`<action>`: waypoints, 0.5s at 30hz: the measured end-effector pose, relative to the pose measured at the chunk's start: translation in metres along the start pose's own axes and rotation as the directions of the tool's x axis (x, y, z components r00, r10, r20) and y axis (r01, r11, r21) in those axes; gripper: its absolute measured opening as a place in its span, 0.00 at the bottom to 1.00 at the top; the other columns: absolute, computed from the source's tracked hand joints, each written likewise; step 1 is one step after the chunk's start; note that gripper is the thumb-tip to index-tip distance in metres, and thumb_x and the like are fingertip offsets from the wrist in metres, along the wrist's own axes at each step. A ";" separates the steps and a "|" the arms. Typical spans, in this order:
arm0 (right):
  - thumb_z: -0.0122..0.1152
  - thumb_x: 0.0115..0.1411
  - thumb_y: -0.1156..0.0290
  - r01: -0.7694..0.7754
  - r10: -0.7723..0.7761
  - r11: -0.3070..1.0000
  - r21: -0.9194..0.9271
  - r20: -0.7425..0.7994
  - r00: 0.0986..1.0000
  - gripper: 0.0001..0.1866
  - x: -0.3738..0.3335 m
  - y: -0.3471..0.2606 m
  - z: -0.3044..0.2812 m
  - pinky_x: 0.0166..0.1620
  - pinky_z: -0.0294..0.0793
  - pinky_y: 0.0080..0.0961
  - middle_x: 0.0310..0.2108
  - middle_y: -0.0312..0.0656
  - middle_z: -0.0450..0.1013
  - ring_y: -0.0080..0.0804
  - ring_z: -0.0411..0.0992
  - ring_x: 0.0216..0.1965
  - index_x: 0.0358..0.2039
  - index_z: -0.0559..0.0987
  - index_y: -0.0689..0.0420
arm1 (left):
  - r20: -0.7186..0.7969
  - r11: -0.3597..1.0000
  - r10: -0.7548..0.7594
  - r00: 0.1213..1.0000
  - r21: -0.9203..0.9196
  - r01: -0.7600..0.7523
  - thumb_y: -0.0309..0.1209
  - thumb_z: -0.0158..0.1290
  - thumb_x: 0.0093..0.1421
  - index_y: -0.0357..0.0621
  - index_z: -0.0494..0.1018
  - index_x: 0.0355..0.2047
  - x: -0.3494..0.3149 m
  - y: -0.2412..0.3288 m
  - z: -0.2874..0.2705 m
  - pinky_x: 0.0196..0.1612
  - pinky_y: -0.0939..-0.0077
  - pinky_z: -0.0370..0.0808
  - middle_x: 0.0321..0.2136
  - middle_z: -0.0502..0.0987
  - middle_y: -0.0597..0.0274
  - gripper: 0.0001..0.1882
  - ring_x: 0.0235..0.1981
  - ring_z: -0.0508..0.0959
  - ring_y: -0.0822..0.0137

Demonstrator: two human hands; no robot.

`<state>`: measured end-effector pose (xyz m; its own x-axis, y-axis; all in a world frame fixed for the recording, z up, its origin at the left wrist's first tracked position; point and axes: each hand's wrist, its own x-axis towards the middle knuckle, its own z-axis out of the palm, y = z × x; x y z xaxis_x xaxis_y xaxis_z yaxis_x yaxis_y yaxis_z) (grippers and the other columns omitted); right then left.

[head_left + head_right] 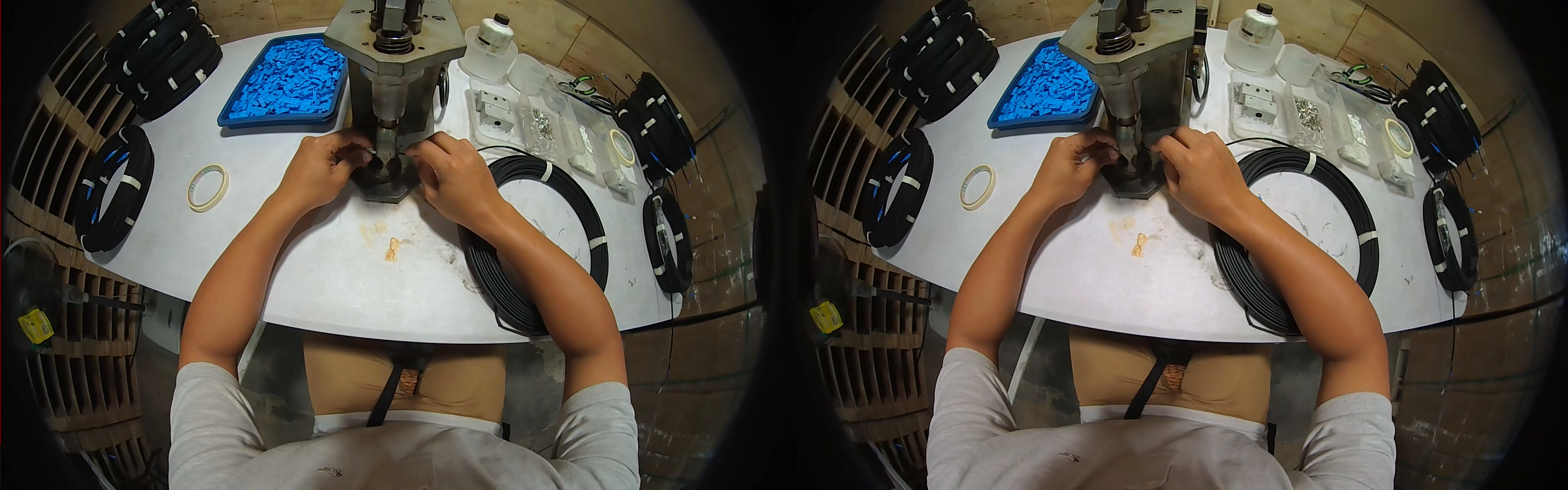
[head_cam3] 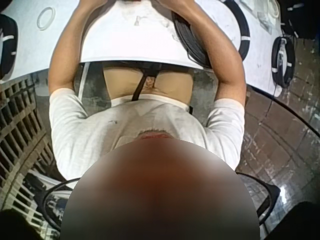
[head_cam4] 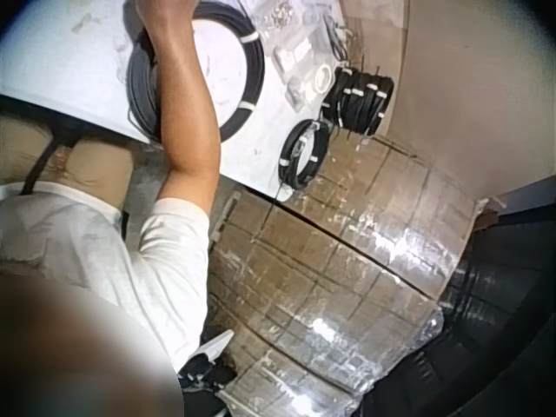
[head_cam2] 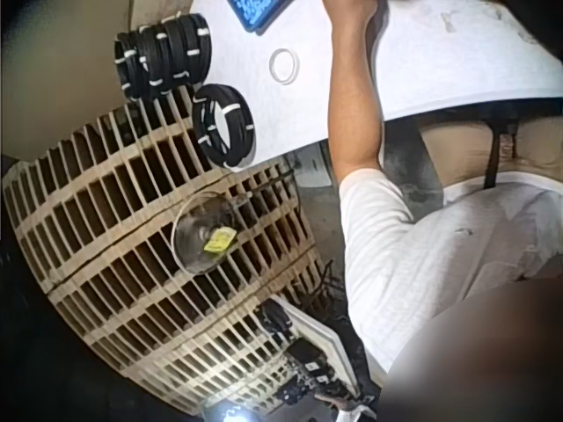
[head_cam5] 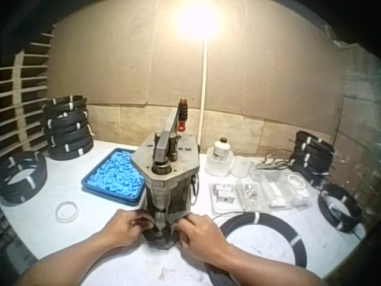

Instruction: Processing the ends of a black coiled cable using an industrial machine.

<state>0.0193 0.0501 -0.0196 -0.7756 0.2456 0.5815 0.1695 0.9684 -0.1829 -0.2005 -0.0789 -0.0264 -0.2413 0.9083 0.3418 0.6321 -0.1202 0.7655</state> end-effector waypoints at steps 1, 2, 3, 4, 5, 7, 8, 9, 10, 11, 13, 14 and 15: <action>0.63 0.55 0.81 -0.002 0.002 1.000 0.000 0.000 1.000 0.15 0.000 0.000 0.000 0.42 0.74 0.38 0.37 0.43 0.77 0.45 0.76 0.36 0.44 0.83 0.55 | -0.008 1.000 0.006 1.000 -0.008 -0.006 0.24 0.58 0.66 0.39 0.82 0.44 0.000 0.000 0.000 0.45 0.69 0.80 0.33 0.87 0.52 0.08 0.36 0.87 0.61; 0.63 0.55 0.81 -0.002 0.002 1.000 0.000 0.000 1.000 0.15 0.000 0.000 0.000 0.42 0.74 0.38 0.37 0.43 0.77 0.45 0.76 0.36 0.44 0.83 0.55 | -0.008 1.000 0.006 1.000 -0.009 -0.006 0.24 0.58 0.66 0.39 0.82 0.44 0.000 0.001 0.001 0.45 0.69 0.80 0.33 0.87 0.52 0.08 0.36 0.87 0.61; 0.64 0.56 0.81 -0.005 0.005 1.000 -0.001 0.003 1.000 0.14 0.000 0.000 0.000 0.42 0.74 0.38 0.37 0.43 0.77 0.45 0.76 0.36 0.43 0.83 0.55 | -0.004 1.000 -0.004 1.000 0.003 0.004 0.24 0.58 0.66 0.39 0.82 0.43 0.000 0.002 0.001 0.45 0.69 0.80 0.33 0.87 0.52 0.08 0.36 0.87 0.61; 0.64 0.56 0.80 -0.008 0.008 1.000 -0.002 0.005 1.000 0.14 0.000 0.000 0.000 0.42 0.74 0.38 0.37 0.43 0.77 0.45 0.76 0.36 0.43 0.83 0.55 | 0.000 1.000 -0.014 1.000 0.015 0.014 0.24 0.58 0.66 0.39 0.82 0.43 0.000 0.004 0.000 0.45 0.69 0.80 0.33 0.87 0.52 0.08 0.36 0.87 0.61; 0.64 0.56 0.80 -0.008 0.008 1.000 -0.002 0.005 1.000 0.14 0.000 -0.001 0.000 0.42 0.74 0.38 0.37 0.43 0.77 0.45 0.76 0.36 0.43 0.83 0.55 | 0.000 1.000 -0.014 1.000 0.015 0.014 0.24 0.58 0.66 0.39 0.82 0.43 0.000 0.005 0.000 0.45 0.69 0.80 0.33 0.87 0.52 0.08 0.36 0.87 0.61; 0.65 0.57 0.79 -0.016 0.016 1.000 0.006 0.001 1.000 0.12 0.000 -0.001 -0.001 0.42 0.74 0.38 0.37 0.42 0.77 0.46 0.76 0.36 0.43 0.83 0.55 | 0.013 0.999 -0.012 1.000 0.038 0.012 0.23 0.57 0.65 0.39 0.82 0.43 0.001 0.007 -0.002 0.45 0.68 0.80 0.33 0.86 0.52 0.07 0.36 0.87 0.61; 0.65 0.57 0.79 -0.016 0.016 1.000 0.006 0.001 1.000 0.12 0.000 -0.001 0.000 0.42 0.74 0.38 0.37 0.42 0.77 0.46 0.76 0.36 0.43 0.83 0.55 | 0.013 0.999 -0.012 1.000 0.038 0.012 0.23 0.57 0.65 0.39 0.82 0.43 0.001 0.006 -0.002 0.45 0.68 0.80 0.33 0.86 0.52 0.07 0.36 0.87 0.61; 0.65 0.58 0.79 -0.013 0.013 1.000 0.009 0.000 1.000 0.12 0.000 0.000 0.000 0.42 0.74 0.38 0.37 0.42 0.77 0.46 0.76 0.36 0.43 0.83 0.55 | 0.017 0.999 -0.007 1.000 0.038 0.006 0.23 0.57 0.65 0.39 0.82 0.42 0.001 0.005 -0.002 0.45 0.68 0.81 0.33 0.86 0.52 0.07 0.36 0.87 0.61; 0.66 0.58 0.78 -0.010 0.010 1.000 0.012 -0.002 1.000 0.11 0.000 0.000 0.001 0.42 0.74 0.38 0.37 0.42 0.78 0.46 0.77 0.36 0.43 0.83 0.55 | 0.021 0.999 -0.002 1.000 0.037 0.001 0.22 0.56 0.65 0.38 0.82 0.42 0.001 0.005 -0.002 0.45 0.68 0.81 0.33 0.86 0.52 0.07 0.36 0.87 0.61; 0.66 0.58 0.78 -0.011 0.011 1.000 0.012 -0.001 1.000 0.11 0.000 0.000 0.001 0.42 0.74 0.38 0.37 0.42 0.78 0.46 0.77 0.36 0.43 0.83 0.55 | 0.021 0.999 -0.002 1.000 0.037 0.001 0.22 0.56 0.65 0.38 0.82 0.42 0.001 0.005 -0.002 0.45 0.68 0.81 0.33 0.86 0.52 0.07 0.36 0.87 0.61; 0.65 0.59 0.78 -0.004 0.004 1.000 0.004 -0.011 1.000 0.11 0.000 0.000 0.001 0.42 0.74 0.38 0.37 0.42 0.78 0.46 0.77 0.36 0.43 0.83 0.55 | 0.019 1.000 -0.022 1.000 0.009 0.022 0.21 0.55 0.65 0.38 0.81 0.42 0.001 0.007 -0.002 0.46 0.69 0.81 0.33 0.86 0.52 0.07 0.37 0.87 0.61; 0.65 0.59 0.78 -0.004 0.004 1.000 0.004 -0.011 1.000 0.11 0.000 0.000 0.001 0.42 0.74 0.38 0.37 0.42 0.78 0.46 0.77 0.36 0.43 0.83 0.55 | 0.019 1.000 -0.022 1.000 0.009 0.022 0.21 0.55 0.65 0.38 0.81 0.42 0.001 0.006 -0.002 0.46 0.69 0.81 0.33 0.86 0.52 0.07 0.37 0.87 0.61; 0.65 0.59 0.79 -0.004 0.004 1.000 0.003 -0.011 1.000 0.11 0.000 0.001 0.001 0.42 0.74 0.39 0.37 0.42 0.78 0.46 0.77 0.36 0.43 0.83 0.55 | 0.019 1.000 -0.021 1.000 -0.002 0.021 0.21 0.55 0.65 0.38 0.81 0.42 0.001 0.005 -0.002 0.46 0.69 0.81 0.33 0.86 0.52 0.08 0.37 0.87 0.61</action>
<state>0.0183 0.0506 -0.0204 -0.7680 0.2496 0.5897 0.1704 0.9674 -0.1875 -0.1986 -0.0791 -0.0210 -0.2403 0.9182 0.3150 0.6254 -0.1017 0.7736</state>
